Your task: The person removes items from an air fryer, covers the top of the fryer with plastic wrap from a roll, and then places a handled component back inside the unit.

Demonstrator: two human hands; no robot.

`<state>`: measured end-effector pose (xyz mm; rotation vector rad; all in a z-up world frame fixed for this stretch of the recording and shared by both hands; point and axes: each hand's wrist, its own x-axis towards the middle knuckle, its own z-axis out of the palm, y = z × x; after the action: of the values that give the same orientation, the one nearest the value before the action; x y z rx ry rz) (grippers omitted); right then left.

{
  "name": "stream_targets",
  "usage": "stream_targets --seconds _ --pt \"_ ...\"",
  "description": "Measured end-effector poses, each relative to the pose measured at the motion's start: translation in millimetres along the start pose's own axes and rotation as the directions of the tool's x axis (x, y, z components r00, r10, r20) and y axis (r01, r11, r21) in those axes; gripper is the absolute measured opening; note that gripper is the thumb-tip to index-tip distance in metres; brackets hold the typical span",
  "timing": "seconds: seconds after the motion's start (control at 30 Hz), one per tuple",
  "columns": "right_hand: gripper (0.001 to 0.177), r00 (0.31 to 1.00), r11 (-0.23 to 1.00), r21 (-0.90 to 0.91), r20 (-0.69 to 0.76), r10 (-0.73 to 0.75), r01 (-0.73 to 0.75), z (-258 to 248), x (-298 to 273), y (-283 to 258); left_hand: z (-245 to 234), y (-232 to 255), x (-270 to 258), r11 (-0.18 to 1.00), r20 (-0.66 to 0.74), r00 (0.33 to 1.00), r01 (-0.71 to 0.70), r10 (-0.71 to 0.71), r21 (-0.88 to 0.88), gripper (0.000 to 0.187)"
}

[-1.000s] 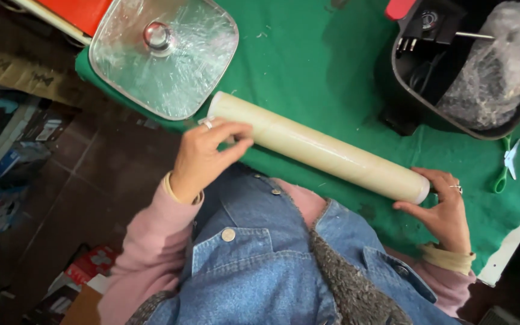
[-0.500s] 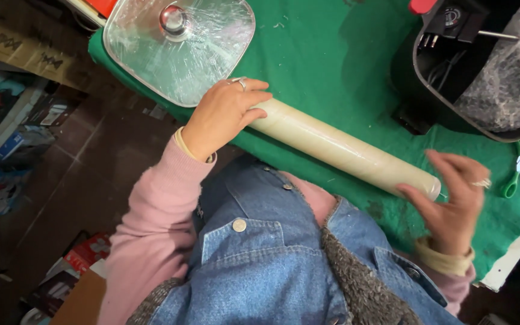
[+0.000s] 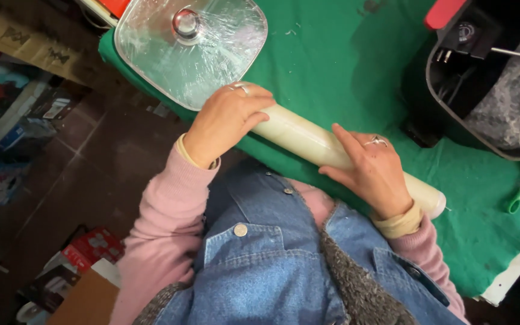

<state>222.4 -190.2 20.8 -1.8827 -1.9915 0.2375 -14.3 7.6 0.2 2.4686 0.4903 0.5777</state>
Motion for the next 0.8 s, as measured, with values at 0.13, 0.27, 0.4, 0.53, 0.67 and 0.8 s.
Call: stream_targets --seconds 0.13,0.27,0.4,0.53,0.67,0.8 --pt "0.064 0.996 0.997 -0.002 0.038 0.078 -0.078 1 -2 -1 -21 -7 -10 0.995 -0.184 0.979 0.093 -0.087 0.024 0.026" --pt "0.061 0.998 0.998 0.003 0.02 0.066 -0.066 3 -2 0 -32 -33 -25 0.94 -0.348 0.928 0.23 -0.134 0.253 0.031" --pt "0.061 0.997 0.997 0.008 0.017 0.08 -0.08 3 -1 -1 -29 -76 -23 0.895 -0.467 0.86 0.357 -0.205 0.266 0.037" --pt "0.061 0.997 0.996 0.011 0.006 0.083 -0.083 4 -2 -1 -21 -110 -3 0.895 -0.512 0.822 0.399 -0.251 0.202 0.038" --pt "0.06 0.996 0.996 0.008 -0.008 0.086 -0.086 4 -4 -1 -5 -131 22 0.915 -0.529 0.84 0.301 -0.12 0.27 0.053" --pt "0.061 0.996 0.996 0.01 -0.011 0.085 -0.085 4 -4 -1 12 -163 24 0.84 -0.501 0.852 0.38 -0.154 0.388 0.052"
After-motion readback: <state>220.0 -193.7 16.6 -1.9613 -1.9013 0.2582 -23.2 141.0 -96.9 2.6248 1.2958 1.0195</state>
